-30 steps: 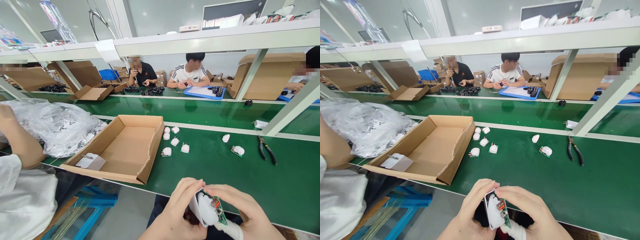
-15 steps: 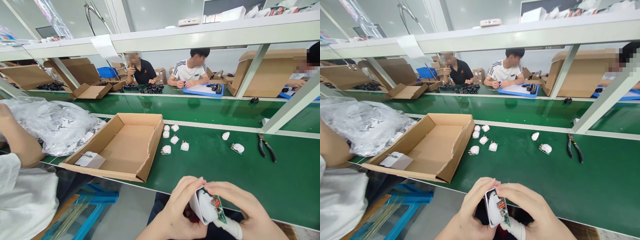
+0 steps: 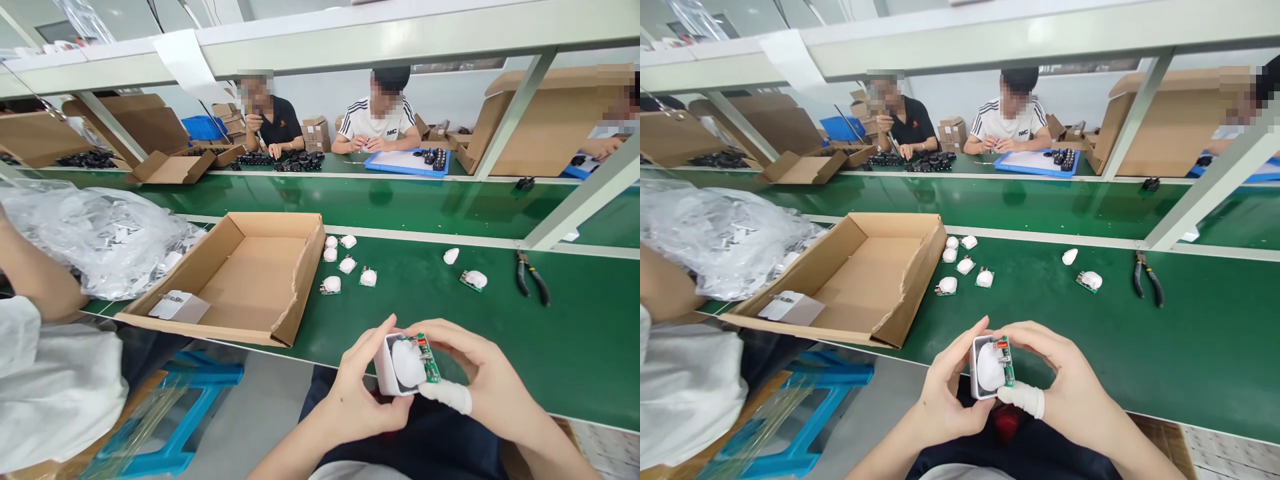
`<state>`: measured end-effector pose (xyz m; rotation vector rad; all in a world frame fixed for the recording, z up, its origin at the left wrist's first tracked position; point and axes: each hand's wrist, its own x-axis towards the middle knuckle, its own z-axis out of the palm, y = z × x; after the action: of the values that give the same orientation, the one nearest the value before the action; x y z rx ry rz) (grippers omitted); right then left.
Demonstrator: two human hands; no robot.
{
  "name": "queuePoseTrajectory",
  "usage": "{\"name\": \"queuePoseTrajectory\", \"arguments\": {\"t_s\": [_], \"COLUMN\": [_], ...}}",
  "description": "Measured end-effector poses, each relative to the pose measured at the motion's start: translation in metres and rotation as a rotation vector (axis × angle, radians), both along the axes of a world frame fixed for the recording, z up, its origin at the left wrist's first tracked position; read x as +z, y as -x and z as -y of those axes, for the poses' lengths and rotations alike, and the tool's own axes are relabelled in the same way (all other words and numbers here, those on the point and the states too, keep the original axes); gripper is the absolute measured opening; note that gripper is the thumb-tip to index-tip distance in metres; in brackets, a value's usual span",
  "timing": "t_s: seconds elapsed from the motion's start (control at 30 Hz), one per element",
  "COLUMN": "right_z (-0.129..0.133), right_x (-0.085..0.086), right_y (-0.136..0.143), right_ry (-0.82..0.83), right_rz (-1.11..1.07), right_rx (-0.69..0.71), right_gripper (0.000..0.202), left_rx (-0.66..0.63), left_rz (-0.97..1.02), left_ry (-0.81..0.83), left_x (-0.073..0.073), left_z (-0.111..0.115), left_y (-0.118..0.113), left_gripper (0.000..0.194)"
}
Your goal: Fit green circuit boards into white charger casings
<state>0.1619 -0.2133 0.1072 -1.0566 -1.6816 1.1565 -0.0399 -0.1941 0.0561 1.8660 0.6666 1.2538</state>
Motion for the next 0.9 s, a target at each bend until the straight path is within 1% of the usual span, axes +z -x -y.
{"name": "queuePoseTrajectory", "arguments": {"t_s": [0.23, 0.47, 0.67, 0.9], "right_z": [0.0028, 0.0031, 0.0050, 0.0051], "right_x": [-0.0043, -0.0044, -0.0045, -0.0029], "right_y": [-0.0030, -0.0039, -0.0049, -0.0029], "right_ry": [0.026, -0.007, -0.009, -0.016], "right_rz": [-0.032, 0.019, 0.043, 0.036], "right_rx": [0.013, 0.017, 0.004, -0.029], "right_gripper": [0.056, 0.059, 0.055, 0.053], "left_rx": [0.006, 0.011, -0.006, -0.003], "left_rz": [-0.005, 0.000, -0.006, -0.002], "left_ry": [-0.118, -0.072, -0.079, -0.058], "left_x": [0.0064, 0.0072, 0.0047, 0.0061], "left_z": [0.0001, 0.0031, 0.0034, 0.0042], "left_y": [-0.0006, -0.0013, -0.0005, -0.0006], "left_gripper": [0.093, 0.092, 0.094, 0.092]}}
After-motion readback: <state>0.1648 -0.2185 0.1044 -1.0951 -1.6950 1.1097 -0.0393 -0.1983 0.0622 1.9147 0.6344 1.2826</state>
